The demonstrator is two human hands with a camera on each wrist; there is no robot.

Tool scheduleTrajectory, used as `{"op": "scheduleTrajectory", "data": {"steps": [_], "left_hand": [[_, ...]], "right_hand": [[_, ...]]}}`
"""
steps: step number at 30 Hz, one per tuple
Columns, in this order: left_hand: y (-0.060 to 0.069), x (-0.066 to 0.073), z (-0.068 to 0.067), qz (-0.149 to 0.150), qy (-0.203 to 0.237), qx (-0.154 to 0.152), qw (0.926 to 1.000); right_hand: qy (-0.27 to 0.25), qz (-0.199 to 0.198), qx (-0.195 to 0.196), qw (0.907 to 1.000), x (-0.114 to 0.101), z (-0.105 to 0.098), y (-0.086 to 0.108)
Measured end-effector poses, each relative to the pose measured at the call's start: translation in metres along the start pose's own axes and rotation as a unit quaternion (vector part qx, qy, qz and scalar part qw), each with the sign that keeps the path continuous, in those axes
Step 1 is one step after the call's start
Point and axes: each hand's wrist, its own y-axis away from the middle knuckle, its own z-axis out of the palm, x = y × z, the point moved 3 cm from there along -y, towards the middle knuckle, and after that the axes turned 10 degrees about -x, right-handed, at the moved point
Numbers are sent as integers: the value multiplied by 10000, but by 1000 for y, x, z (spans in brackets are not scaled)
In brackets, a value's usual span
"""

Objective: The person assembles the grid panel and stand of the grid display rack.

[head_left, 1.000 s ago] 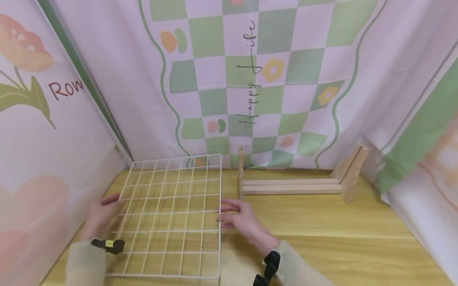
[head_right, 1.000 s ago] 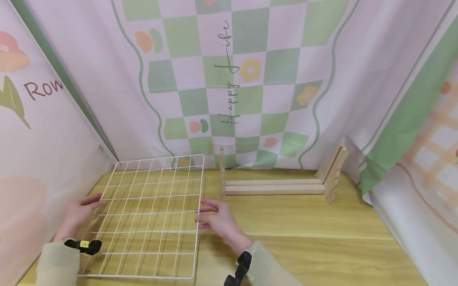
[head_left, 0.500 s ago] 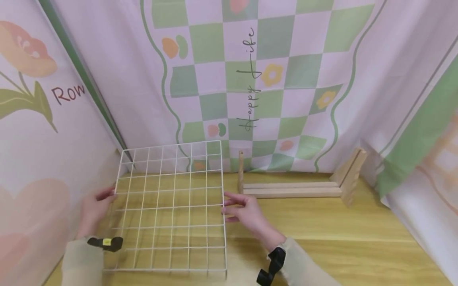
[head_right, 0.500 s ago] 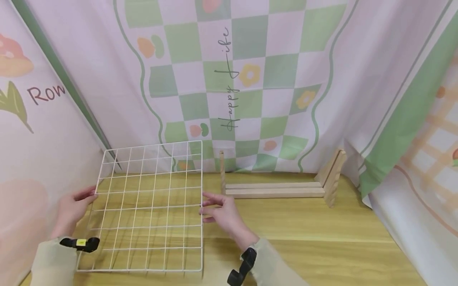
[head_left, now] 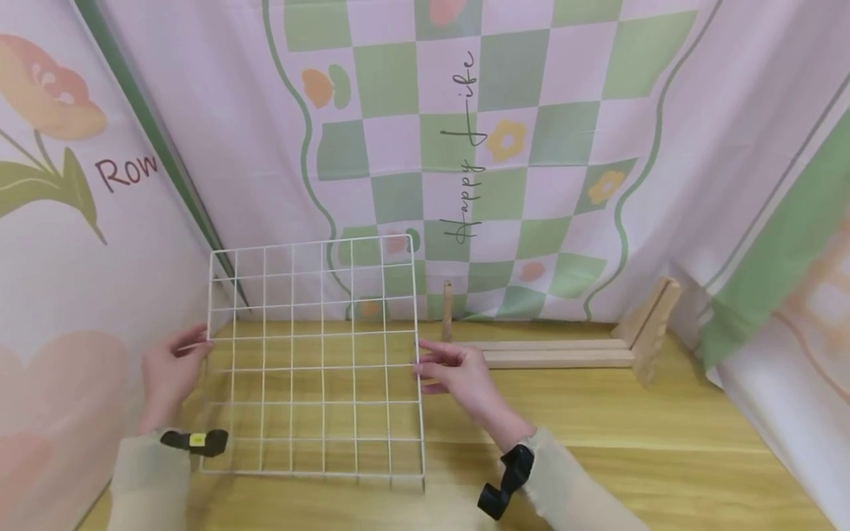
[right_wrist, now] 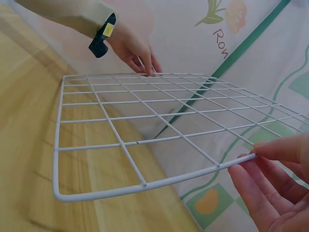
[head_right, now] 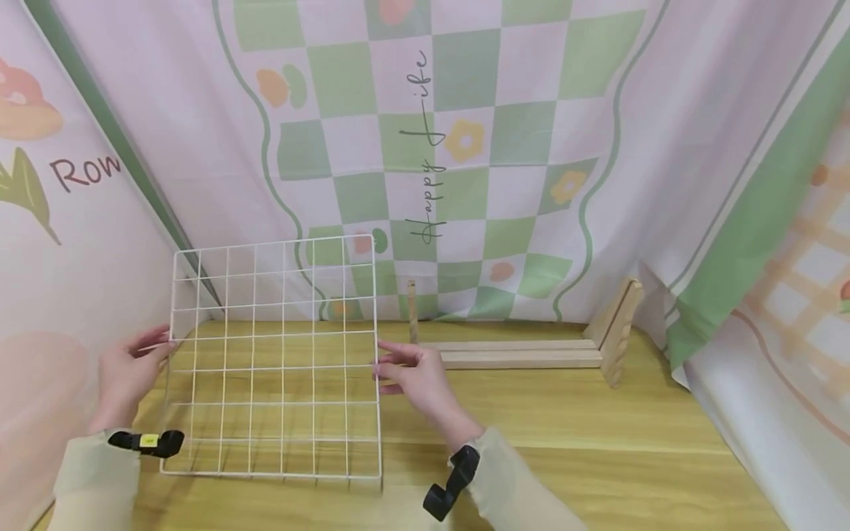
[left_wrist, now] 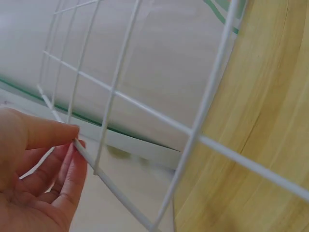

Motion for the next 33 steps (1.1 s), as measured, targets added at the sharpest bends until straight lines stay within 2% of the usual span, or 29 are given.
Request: {"op": "scheduleTrajectory", "data": {"steps": [7, 16, 23, 27, 30, 33], "left_hand": [[-3, 10, -5, -50, 312, 361, 9988], [-2, 24, -10, -127, 832, 814, 9931], [-4, 29, -13, 25, 1486, 1264, 9808], [-5, 33, -12, 282, 1694, 1560, 9727], [-6, 33, -11, 417, 1847, 1708, 9669], [-6, 32, -10, 406, 2099, 1740, 9613]], "right_hand": [[1, -82, 151, 9999, -11, -1, -8], [294, -492, 242, 9981, -23, 1, -13], [396, -700, 326, 9962, -29, 4, -16], [371, -843, 388, 9950, -27, 6, -18], [347, -919, 429, 9942, -25, 9, -19], [390, -977, 478, 9933, -22, 10, -19]]}}
